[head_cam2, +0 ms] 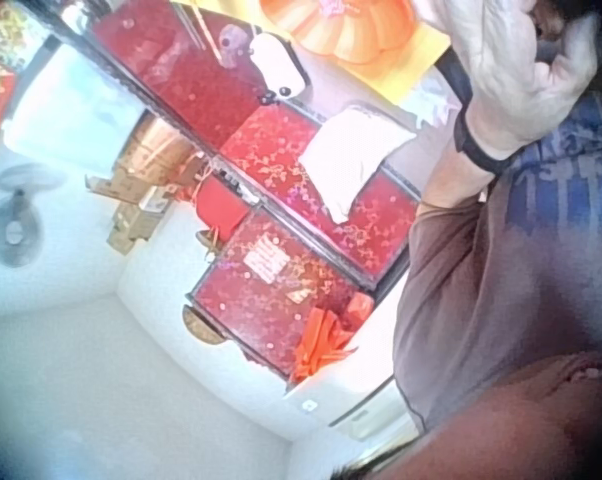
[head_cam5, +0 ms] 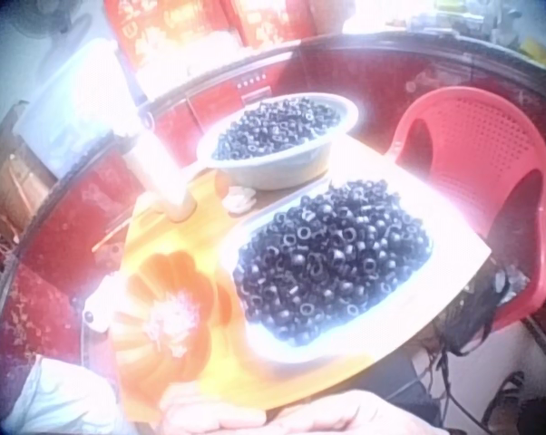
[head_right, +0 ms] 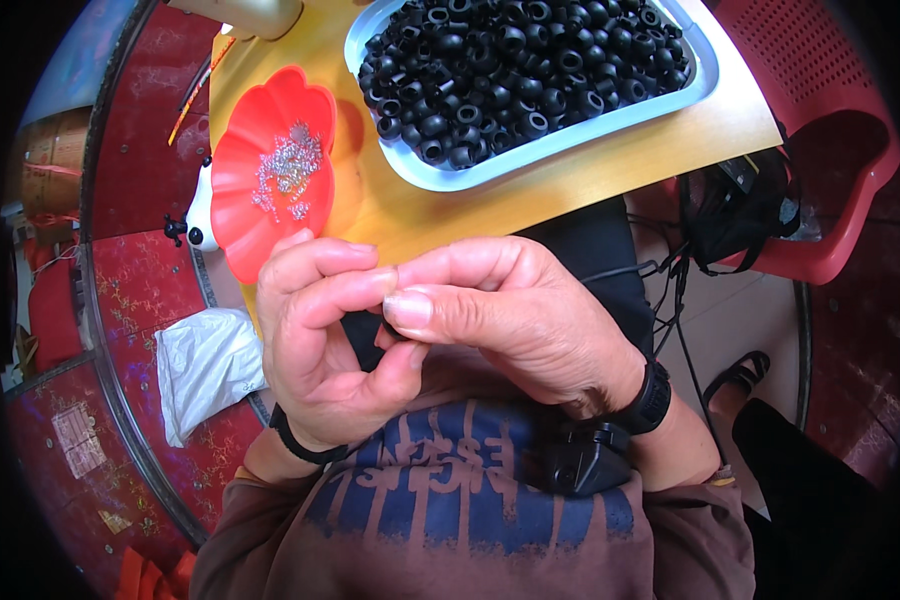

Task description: Assembling small metal studs into black plastic caps.

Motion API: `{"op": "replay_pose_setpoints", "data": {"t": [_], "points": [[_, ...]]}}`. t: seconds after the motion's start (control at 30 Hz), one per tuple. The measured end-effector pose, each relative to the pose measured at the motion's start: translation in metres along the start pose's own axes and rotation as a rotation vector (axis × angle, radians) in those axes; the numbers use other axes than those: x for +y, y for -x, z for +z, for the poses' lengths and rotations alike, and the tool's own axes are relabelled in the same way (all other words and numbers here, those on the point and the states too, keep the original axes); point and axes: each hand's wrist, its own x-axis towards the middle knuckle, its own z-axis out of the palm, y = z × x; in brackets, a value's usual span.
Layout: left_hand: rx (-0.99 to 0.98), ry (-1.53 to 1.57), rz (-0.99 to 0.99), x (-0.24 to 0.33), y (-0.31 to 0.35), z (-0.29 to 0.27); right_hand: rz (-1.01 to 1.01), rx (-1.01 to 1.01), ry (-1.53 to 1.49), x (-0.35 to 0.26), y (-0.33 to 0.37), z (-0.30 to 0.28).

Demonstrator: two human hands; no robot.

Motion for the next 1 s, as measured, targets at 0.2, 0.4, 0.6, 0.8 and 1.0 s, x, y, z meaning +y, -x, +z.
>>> {"op": "replay_pose_setpoints", "data": {"t": [0.2,0.4,0.6,0.8,1.0], "points": [[-0.035,-0.035,0.002,0.001,-0.003,-0.003,-0.002,0.024,0.021,0.000,0.001,-0.001],[-0.269,-0.309,0.100,-0.002,-0.021,-0.020,-0.031,0.023,0.009,0.000,0.001,0.000],[-0.382,-0.394,0.255,-0.002,-0.031,-0.028,-0.015,0.057,0.026,0.000,0.001,0.002],[-0.362,-0.415,0.348,-0.011,-0.033,-0.024,-0.001,0.062,0.070,0.004,0.000,0.002],[-0.338,-0.412,0.354,-0.012,-0.029,-0.024,0.034,0.051,0.033,0.005,-0.002,0.005]]}}
